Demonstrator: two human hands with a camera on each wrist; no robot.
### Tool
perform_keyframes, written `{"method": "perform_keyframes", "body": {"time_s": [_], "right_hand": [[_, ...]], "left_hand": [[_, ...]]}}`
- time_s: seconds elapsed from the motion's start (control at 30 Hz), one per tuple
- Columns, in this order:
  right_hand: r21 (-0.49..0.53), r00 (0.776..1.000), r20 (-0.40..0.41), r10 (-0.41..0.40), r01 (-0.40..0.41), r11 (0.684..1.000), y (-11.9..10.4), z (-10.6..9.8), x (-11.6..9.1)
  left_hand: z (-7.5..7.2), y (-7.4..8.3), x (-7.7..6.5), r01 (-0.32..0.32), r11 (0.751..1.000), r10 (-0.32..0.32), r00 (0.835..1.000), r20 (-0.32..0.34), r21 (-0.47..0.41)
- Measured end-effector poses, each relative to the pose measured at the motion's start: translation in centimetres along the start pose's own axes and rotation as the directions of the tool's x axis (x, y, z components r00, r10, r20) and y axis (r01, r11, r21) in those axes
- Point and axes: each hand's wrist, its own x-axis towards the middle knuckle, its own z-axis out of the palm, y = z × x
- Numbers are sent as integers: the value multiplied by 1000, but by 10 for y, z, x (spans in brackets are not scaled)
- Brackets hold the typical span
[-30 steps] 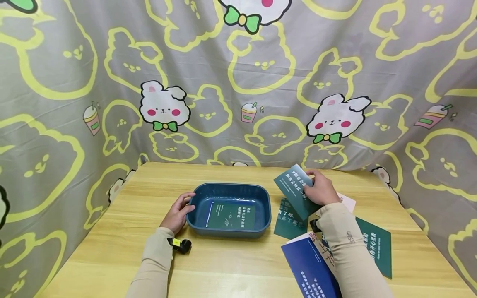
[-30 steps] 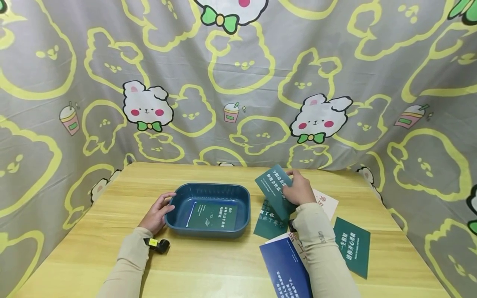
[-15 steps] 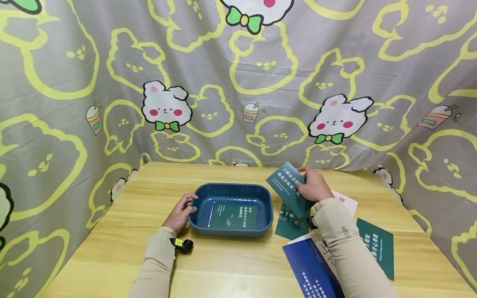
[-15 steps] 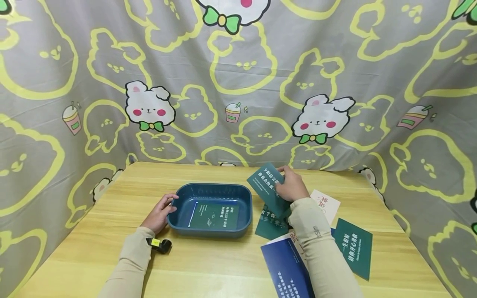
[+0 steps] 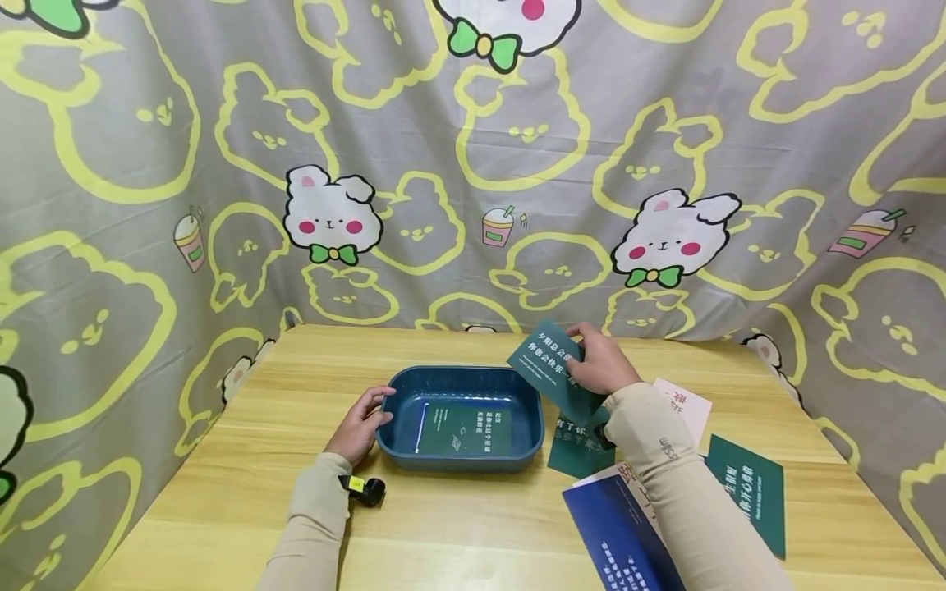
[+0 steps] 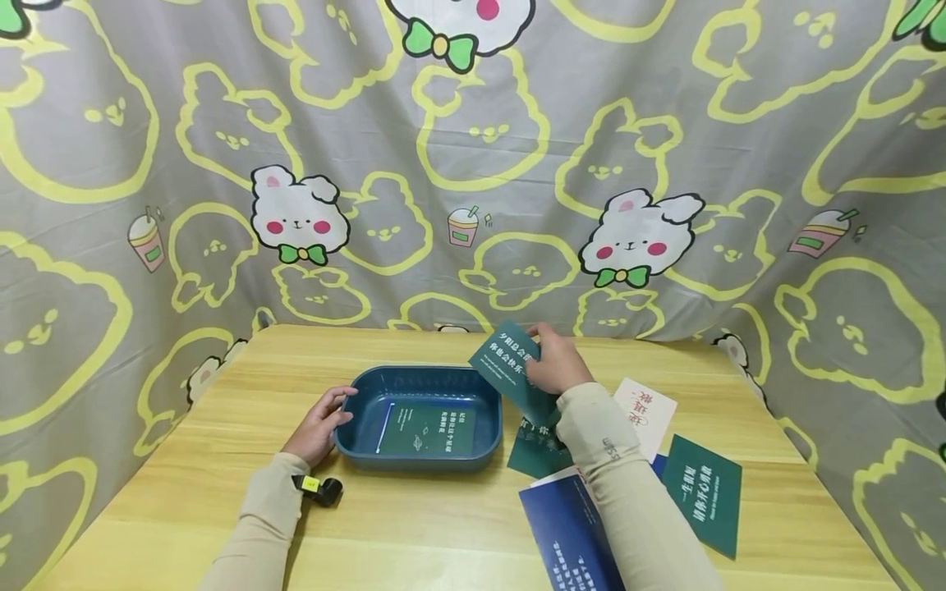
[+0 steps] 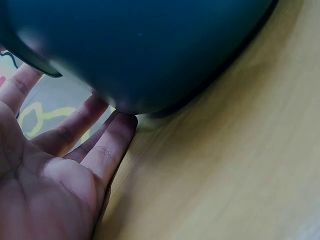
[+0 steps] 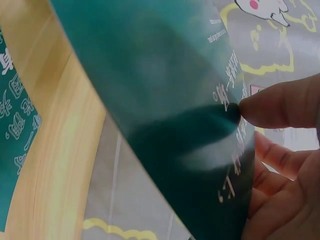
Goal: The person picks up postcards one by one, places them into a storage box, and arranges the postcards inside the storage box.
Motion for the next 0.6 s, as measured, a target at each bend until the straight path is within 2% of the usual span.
{"method": "perform_keyframes", "body": {"time_s": [0.2, 0.43, 0.6], "right_hand": [[-27, 999, 13, -37, 37, 999, -7, 8, 3], [-14, 996, 53, -69, 69, 997, -20, 12, 5], [1, 993, 75, -93, 93, 996, -26, 15, 8]], "left_hand": [[1, -3, 0, -14, 1000, 14, 1000, -4, 4], [0, -4, 0, -28, 999, 29, 999, -20, 45], [0, -2, 0, -30, 999, 31, 999, -12, 42]]}}
